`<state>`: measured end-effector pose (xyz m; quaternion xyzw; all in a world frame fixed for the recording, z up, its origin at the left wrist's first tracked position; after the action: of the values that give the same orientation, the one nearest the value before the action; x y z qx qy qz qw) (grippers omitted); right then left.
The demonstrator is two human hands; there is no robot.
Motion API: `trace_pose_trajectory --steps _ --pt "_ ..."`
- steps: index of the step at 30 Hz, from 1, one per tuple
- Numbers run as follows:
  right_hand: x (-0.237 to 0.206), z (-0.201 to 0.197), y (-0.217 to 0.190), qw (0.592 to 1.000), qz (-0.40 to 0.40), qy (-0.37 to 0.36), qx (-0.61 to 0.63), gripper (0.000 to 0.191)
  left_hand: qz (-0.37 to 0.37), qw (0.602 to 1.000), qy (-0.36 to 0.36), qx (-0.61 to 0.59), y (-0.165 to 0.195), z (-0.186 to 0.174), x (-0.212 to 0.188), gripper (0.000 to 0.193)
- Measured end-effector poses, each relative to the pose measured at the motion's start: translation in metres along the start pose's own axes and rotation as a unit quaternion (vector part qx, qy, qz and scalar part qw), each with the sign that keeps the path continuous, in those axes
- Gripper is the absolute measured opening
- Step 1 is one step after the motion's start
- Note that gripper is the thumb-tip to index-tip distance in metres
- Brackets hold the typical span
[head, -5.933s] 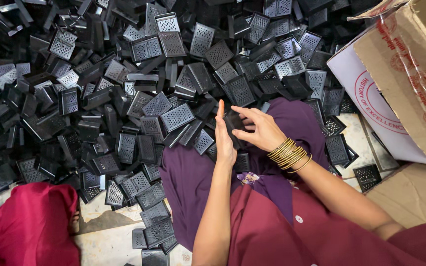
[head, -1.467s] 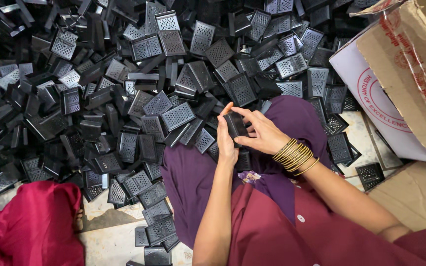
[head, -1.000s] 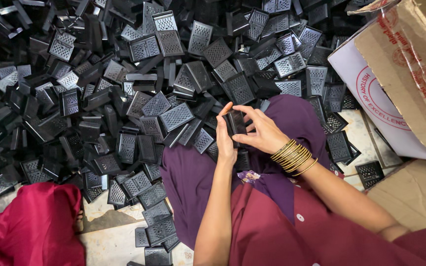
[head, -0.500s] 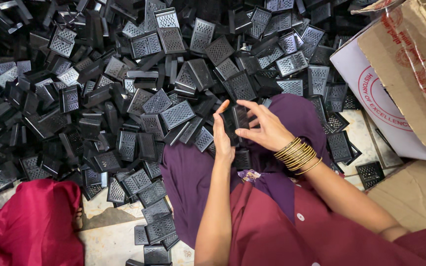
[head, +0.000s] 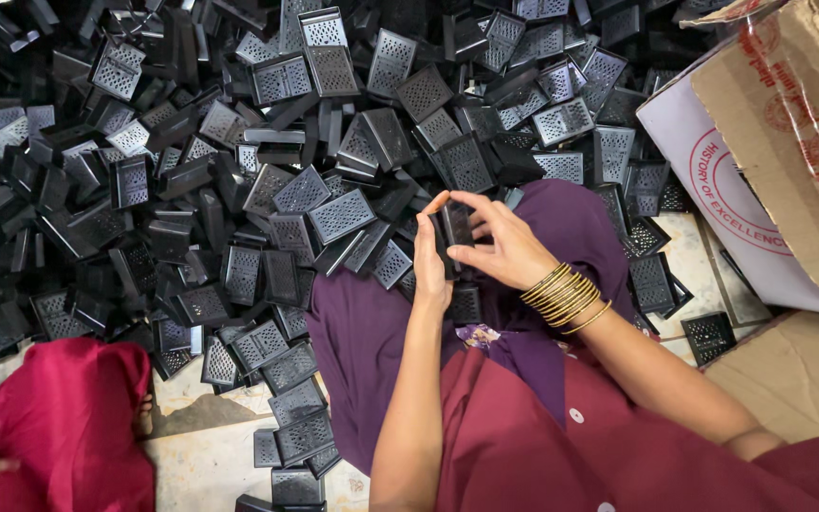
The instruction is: The person sits on the floor and repeatedly picks up small black rectangular components from a large pile. They align and press two pieces together by hand, then place the assembled unit into a nearby cardboard box. The process is repeated continuously with new pairs from the pile.
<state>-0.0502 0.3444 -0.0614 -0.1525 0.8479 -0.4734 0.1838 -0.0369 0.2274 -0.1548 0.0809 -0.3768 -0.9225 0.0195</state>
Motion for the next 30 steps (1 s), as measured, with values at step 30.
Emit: trace_pose_trajectory --steps 30 --pt "0.004 0.013 0.014 0.999 0.016 -0.022 -0.041 0.083 -0.036 0.999 0.021 -0.004 0.001 -0.003 -0.004 0.065"
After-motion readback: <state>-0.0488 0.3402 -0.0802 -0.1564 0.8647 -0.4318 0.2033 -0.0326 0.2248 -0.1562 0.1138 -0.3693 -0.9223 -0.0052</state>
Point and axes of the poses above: each hand's wrist, its own x-axis towards the middle knuckle, its own z-axis out of the palm, y = z × x, the point moved 7 cm from there along x, towards the middle knuckle, and after that the axes turned 6 degrees about -x, right-handed, at the moved point
